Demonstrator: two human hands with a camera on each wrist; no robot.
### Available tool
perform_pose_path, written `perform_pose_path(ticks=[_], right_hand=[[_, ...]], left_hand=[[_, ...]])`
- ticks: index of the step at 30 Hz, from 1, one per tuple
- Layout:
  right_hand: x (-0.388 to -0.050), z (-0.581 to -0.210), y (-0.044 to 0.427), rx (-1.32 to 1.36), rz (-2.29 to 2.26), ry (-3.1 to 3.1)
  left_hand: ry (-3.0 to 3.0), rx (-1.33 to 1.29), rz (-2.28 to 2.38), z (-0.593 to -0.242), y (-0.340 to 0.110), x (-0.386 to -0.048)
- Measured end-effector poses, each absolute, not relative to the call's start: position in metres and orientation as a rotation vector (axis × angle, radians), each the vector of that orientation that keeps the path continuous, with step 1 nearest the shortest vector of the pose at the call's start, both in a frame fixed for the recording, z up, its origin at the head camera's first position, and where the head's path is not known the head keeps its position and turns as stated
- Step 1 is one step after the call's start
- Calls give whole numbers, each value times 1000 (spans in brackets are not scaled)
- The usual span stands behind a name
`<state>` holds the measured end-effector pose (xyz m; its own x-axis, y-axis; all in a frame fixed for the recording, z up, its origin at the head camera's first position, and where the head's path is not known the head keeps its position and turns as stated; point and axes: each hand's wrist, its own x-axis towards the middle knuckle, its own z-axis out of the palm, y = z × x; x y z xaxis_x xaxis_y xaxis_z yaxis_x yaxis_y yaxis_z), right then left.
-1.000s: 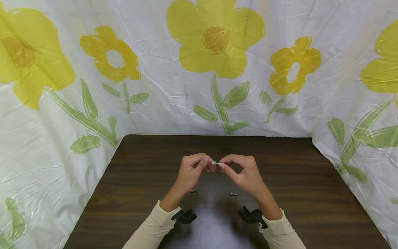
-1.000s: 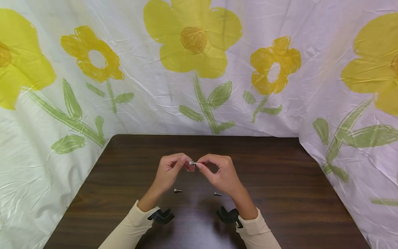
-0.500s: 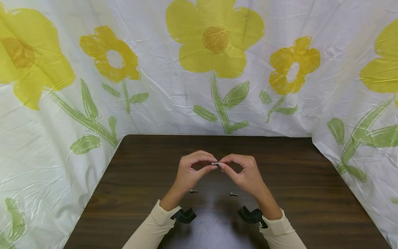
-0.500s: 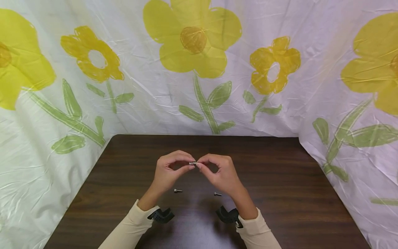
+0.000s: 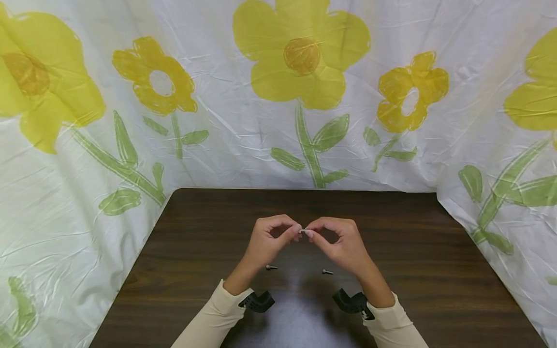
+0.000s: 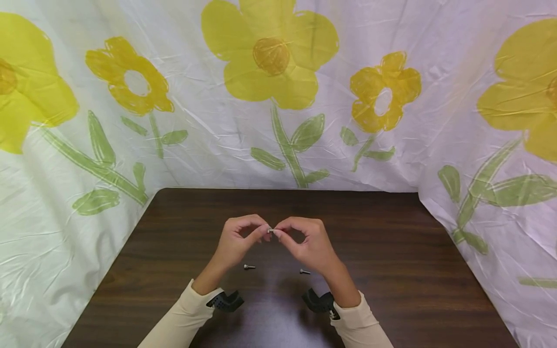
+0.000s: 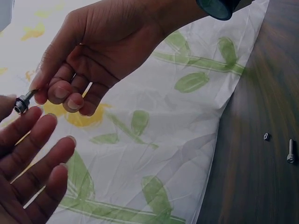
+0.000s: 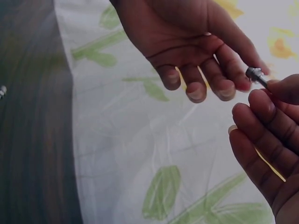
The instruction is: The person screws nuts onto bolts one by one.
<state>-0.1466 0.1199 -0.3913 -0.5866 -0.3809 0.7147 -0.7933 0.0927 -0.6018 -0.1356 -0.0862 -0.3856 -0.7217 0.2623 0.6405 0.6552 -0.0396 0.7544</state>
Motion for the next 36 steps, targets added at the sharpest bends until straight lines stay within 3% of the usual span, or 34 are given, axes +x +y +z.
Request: perform_pose_path(ticks=[12,20,36], right_hand=[[-146,-390,119,1122,1484,-1987],[-146,-390,120,1120,1484,-1999],[-148,-391,123,1075,1491,-2032]], left_hand=[[-1878,-997,-1891,-410,-89,-151],[-1767,-1092,-1812,-414,-89,-155],[-1758,-985,-1933,-412,-90,-153]])
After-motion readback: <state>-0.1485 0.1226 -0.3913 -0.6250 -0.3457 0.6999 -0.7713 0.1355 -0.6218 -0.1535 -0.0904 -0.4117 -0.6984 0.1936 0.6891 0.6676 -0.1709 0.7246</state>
